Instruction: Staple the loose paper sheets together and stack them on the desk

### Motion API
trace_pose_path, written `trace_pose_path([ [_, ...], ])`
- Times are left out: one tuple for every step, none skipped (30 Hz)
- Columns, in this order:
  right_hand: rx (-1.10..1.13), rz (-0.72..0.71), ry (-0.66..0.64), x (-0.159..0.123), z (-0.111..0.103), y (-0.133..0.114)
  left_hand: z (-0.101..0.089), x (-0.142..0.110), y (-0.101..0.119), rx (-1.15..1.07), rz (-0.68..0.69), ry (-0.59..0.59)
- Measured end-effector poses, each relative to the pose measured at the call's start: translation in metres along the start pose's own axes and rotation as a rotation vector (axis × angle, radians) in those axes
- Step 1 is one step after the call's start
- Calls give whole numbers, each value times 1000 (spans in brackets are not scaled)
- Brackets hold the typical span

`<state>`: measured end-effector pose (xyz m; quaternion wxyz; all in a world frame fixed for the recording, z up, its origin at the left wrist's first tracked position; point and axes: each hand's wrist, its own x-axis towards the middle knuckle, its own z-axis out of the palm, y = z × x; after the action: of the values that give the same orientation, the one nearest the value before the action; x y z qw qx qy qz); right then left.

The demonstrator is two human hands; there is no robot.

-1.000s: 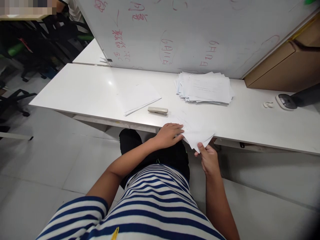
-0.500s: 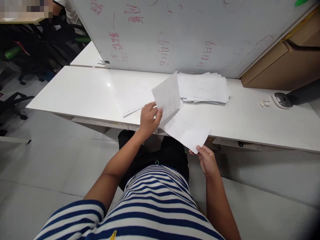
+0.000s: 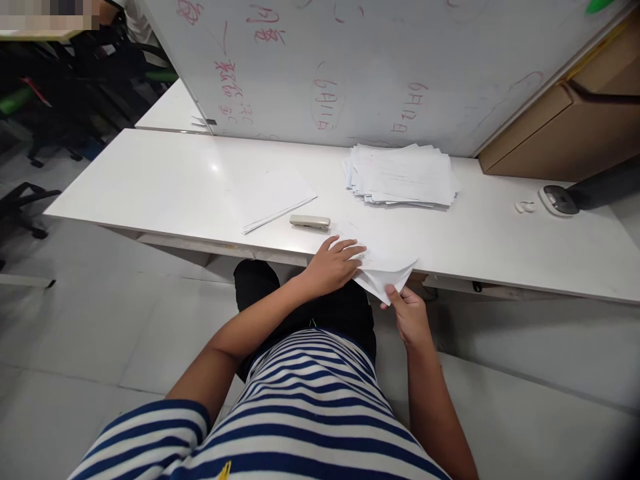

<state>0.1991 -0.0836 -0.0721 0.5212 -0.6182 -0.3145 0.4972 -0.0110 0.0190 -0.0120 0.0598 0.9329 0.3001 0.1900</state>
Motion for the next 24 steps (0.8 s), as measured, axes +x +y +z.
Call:
trace_pose_path([
  [-4, 2, -9, -1, -1, 0, -2, 1, -3, 1, -41, 41],
  [-5, 4, -19, -2, -1, 0, -4, 2, -6, 1, -88, 97],
  [-4, 4, -27, -3, -1, 0, -7, 3, -11, 1, -137, 167],
  [-3, 4, -32, -4, -1, -1, -10, 3, -17, 4, -188, 245],
  [0, 7, -37, -5, -2, -1, -14, 3, -23, 7, -241, 324],
  [4, 10, -39, -6, -2, -2, -18, 3, -31, 9, -293, 394],
  [6, 13, -41, -6, -2, -2, -22, 2, -38, 12, -342, 450],
  [9, 16, -42, -6, -2, -3, -26, 0, -45, 15, -387, 494],
  [14, 20, -41, -6, -3, -4, -29, -1, -52, 18, -424, 524],
  [18, 23, -39, -6, -3, -5, -32, -3, -57, 22, -450, 542],
  [21, 26, -37, -6, -3, -5, -35, -4, -61, 28, -466, 558],
  [23, 27, -38, -6, -4, -5, -37, -6, -64, 32, -474, 571],
  [25, 27, -41, -5, -4, -5, -38, -6, -65, 32, -474, 578],
  [25, 28, -45, -5, -4, -5, -39, -7, -63, 27, -465, 577],
  [25, 29, -49, -5, -4, -4, -38, -7, -61, 19, -449, 569],
  [29, 32, -47, -4, -4, -3, -37, -7, -56, 9, -424, 552],
  [39, 37, -35, -3, -3, -2, -35, -7, -50, 3, -393, 528],
  [56, 42, -20, -2, -2, -2, -32, -7, -44, 2, -354, 495],
  [80, 45, -3, -1, -1, -1, -28, -7, -36, 8, -305, 453],
  [109, 46, 9, 0, 0, -1, -23, -8, -29, 23, -249, 405],
  [142, 47, 13, 1, 2, -2, -18, -9, -22, 35, -181, 338],
  [174, 49, 5, 2, 3, -3, -12, -9, -16, 41, -106, 270],
  [202, 54, -10, 3, 4, -4, -8, -10, -11, 40, -36, 207],
  [224, 61, -28, 4, 5, -6, -4, -11, -7, 32, 21, 154],
])
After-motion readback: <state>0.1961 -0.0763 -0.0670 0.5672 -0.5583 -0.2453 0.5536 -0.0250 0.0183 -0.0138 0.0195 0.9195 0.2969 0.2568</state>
